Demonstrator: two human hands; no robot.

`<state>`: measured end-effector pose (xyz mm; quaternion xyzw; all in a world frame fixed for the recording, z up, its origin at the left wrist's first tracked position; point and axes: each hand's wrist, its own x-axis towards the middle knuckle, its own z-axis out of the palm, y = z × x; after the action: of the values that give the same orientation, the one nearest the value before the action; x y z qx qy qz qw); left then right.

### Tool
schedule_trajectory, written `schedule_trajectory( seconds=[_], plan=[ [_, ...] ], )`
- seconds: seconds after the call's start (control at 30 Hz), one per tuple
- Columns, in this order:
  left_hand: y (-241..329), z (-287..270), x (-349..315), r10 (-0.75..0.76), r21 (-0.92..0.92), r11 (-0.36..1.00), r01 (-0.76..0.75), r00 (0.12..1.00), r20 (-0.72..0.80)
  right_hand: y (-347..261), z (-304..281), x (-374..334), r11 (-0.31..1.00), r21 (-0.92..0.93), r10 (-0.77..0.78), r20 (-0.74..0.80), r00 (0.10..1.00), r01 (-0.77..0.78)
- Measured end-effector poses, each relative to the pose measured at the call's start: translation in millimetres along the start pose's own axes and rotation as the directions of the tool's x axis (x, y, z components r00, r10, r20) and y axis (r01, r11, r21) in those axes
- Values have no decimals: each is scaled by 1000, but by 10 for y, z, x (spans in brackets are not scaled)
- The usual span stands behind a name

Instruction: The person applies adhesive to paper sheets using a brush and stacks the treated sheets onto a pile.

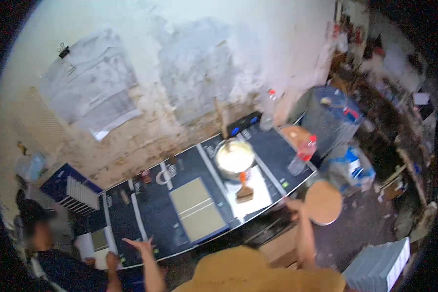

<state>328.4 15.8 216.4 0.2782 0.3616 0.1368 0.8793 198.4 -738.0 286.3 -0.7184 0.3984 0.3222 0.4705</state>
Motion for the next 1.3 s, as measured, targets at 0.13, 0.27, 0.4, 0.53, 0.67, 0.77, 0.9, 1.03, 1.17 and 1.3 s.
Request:
schedule_trajectory(
  seconds=[0.13,0.27,0.4,0.53,0.67,0.77,0.9,1.03,1.17,1.3],
  plan=[
    [180,600,-126,155,-606,769,-202,979,-130,-522,353,-681,957,-289,-102,-296,950,13],
    [87,876,-159,151,-779,617,-117,988,-28,-553,512,-469,819,-574,-309,-472,826,-21],
    [-14,933,-185,214,-569,722,-393,910,-356,-432,826,-143,610,-787,-792,-604,83,94],
    [-144,1160,-311,242,-490,787,-375,918,-314,-323,841,1,576,-760,-779,-622,-80,301],
    [-73,1217,-288,243,-329,886,-327,931,-272,-486,854,35,549,-744,-772,-626,-109,381],
    [-183,1117,-163,340,204,920,-335,940,13,-570,1014,175,564,-559,-707,-707,5,608],
    [-1170,920,-687,636,629,-351,-693,317,704,-477,1580,387,584,-397,-728,-642,240,708],
    [-1888,611,-1401,182,484,-369,-793,449,875,-493,2487,359,214,-432,-902,-432,7,876],
    [-2184,539,-1801,93,516,-474,-714,542,835,-966,2915,-130,-10,-501,-992,-106,-73,865],
    [-1997,806,-1805,72,570,-463,-679,612,788,-1305,2938,-558,-166,-529,-980,-3,-198,832]
  ],
)
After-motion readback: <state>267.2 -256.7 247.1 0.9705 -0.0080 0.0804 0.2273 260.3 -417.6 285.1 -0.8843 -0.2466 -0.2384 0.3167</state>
